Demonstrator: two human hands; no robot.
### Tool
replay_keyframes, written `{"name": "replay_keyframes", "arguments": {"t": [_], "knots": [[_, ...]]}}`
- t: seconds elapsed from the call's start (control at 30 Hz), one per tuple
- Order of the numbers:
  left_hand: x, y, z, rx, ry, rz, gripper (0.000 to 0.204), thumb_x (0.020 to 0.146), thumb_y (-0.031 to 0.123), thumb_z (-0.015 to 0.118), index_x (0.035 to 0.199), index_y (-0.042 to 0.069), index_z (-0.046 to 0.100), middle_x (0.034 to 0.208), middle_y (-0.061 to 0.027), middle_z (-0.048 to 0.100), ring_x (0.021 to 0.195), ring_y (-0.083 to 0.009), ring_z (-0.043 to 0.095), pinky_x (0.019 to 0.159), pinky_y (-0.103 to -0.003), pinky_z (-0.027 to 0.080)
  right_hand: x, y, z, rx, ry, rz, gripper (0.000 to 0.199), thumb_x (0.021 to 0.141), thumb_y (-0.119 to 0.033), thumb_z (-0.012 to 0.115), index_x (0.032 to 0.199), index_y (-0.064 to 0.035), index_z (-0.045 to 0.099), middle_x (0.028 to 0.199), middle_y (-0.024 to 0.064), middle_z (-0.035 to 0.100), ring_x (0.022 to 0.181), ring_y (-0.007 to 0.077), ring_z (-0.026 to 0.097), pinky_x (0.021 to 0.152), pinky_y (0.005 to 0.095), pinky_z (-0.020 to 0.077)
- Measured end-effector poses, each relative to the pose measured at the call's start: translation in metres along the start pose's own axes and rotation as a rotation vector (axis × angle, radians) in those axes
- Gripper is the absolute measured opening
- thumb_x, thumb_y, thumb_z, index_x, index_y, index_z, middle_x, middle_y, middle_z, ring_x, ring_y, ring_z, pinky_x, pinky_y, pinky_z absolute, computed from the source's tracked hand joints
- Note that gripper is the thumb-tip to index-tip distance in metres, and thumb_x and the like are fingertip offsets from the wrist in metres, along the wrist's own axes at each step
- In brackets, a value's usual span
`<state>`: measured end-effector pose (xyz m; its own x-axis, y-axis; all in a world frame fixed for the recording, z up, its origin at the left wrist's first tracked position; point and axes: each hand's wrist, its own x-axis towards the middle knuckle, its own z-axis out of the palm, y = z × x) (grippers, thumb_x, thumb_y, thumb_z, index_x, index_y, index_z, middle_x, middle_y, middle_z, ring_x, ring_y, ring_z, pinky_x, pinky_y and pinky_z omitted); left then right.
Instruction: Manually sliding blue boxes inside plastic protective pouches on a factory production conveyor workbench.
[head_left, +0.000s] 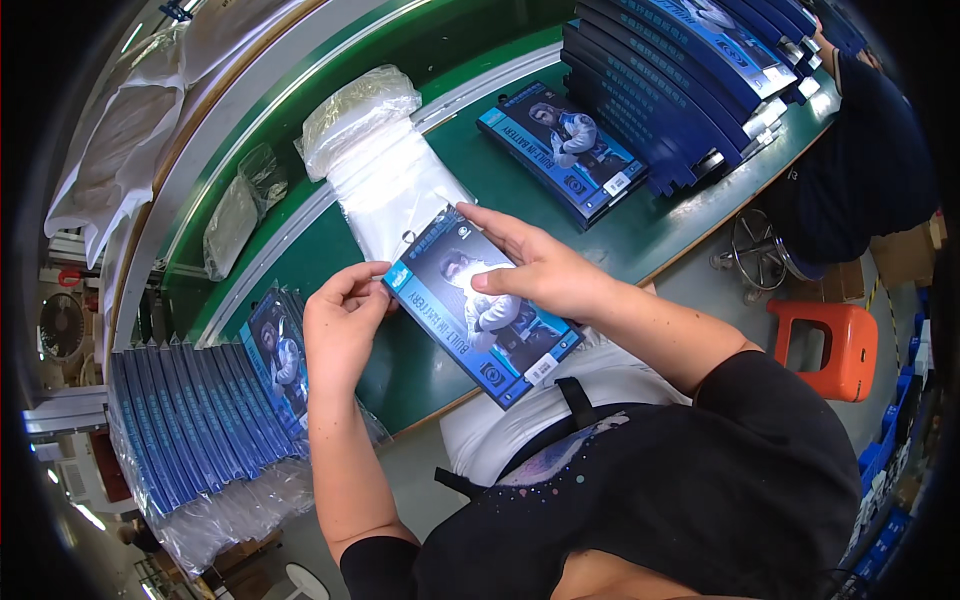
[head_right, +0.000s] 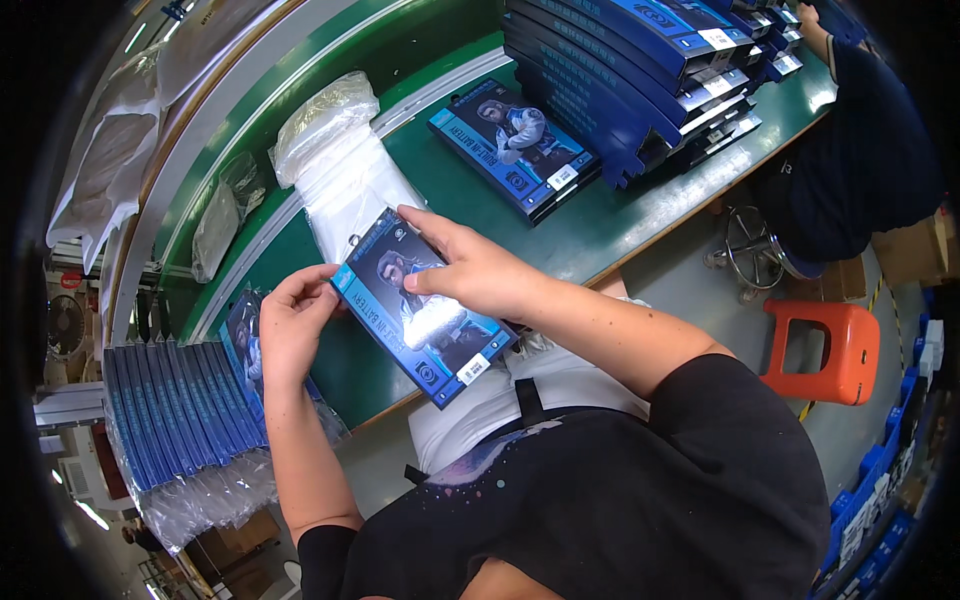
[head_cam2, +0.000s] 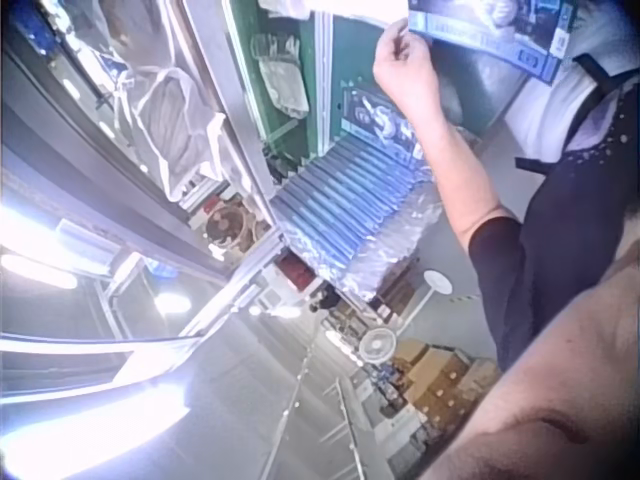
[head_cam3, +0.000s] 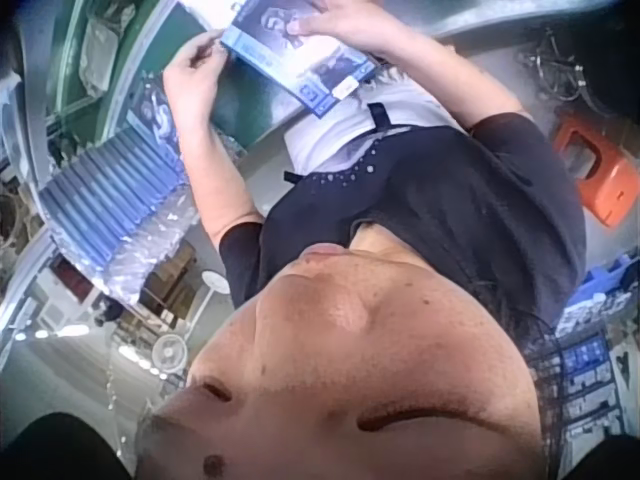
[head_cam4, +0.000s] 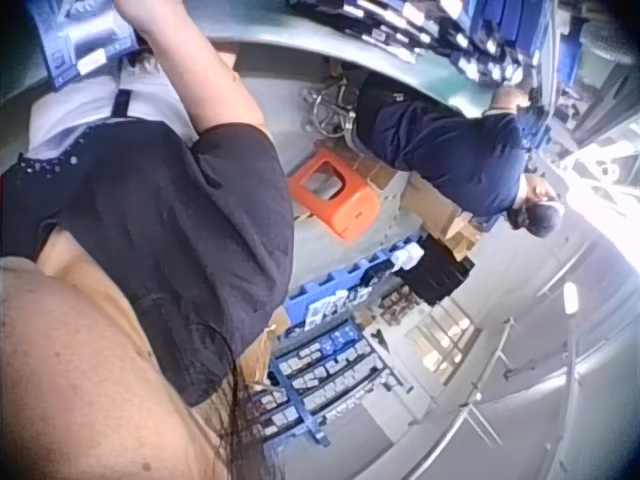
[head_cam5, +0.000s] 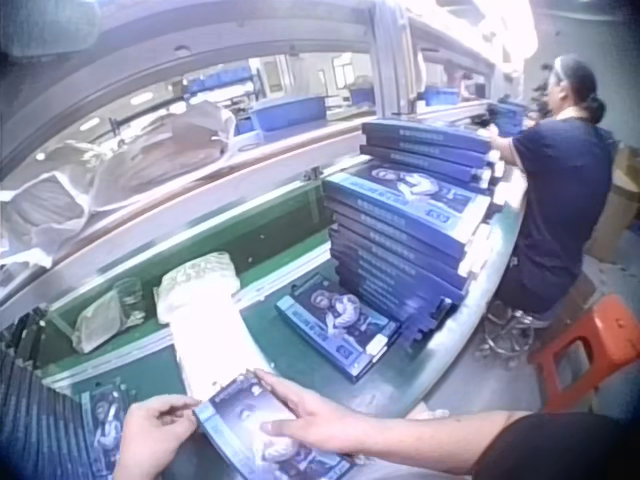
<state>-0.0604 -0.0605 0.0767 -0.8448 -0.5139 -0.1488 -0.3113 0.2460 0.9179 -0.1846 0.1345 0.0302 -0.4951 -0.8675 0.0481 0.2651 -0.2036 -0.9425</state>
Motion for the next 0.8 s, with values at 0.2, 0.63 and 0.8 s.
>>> {"name": "replay_keyframes", "arguments": {"t": [0.2, 0.63, 0.8], "knots": [[-0.021, 0.008, 0.019, 0.393, 0.203, 0.358, 0.024, 0.084, -0.004, 0.059, 0.107, -0.001, 0.065, 0.088, -0.0053, 0.063, 0.08, -0.0108, 0.062, 0.075, -0.025, 0.052, -0.003, -0.005, 0.01, -0.016, 0.087, 0.02, 0.07, 0.084, 0.0, 0.062, 0.143, 0.0087, 0.025, 0.137, 0.0222, 0.044, 0.126, 0.0223, 0.044, 0.105, 0.0326, 0.035], [-0.029, -0.017, 0.045, -0.875, 0.133, -0.109, 0.029, 0.091, 0.014, 0.06, 0.116, -0.001, 0.058, 0.109, -0.0108, 0.065, 0.098, -0.022, 0.064, 0.085, -0.036, 0.053, -0.011, -0.017, 0.025, -0.168, 0.096, 0.249, 0.027, 0.076, -0.022, 0.082, 0.083, -0.0018, 0.065, 0.063, -0.0039, 0.056, 0.058, 0.0016, 0.044, 0.049, 0.0206, 0.032], [-0.019, -0.006, 0.009, -1.139, 0.045, -0.193, 0.035, 0.093, 0.02, 0.056, 0.119, -0.003, 0.055, 0.114, -0.0152, 0.064, 0.104, -0.0278, 0.063, 0.092, -0.043, 0.051, -0.016, -0.04, 0.015, -0.426, -0.301, -0.046, 0.104, 0.07, -0.009, 0.082, 0.15, -0.007, 0.017, 0.086, 0.0092, 0.061, 0.077, 0.0121, 0.061, 0.069, 0.0281, 0.0499]]}}
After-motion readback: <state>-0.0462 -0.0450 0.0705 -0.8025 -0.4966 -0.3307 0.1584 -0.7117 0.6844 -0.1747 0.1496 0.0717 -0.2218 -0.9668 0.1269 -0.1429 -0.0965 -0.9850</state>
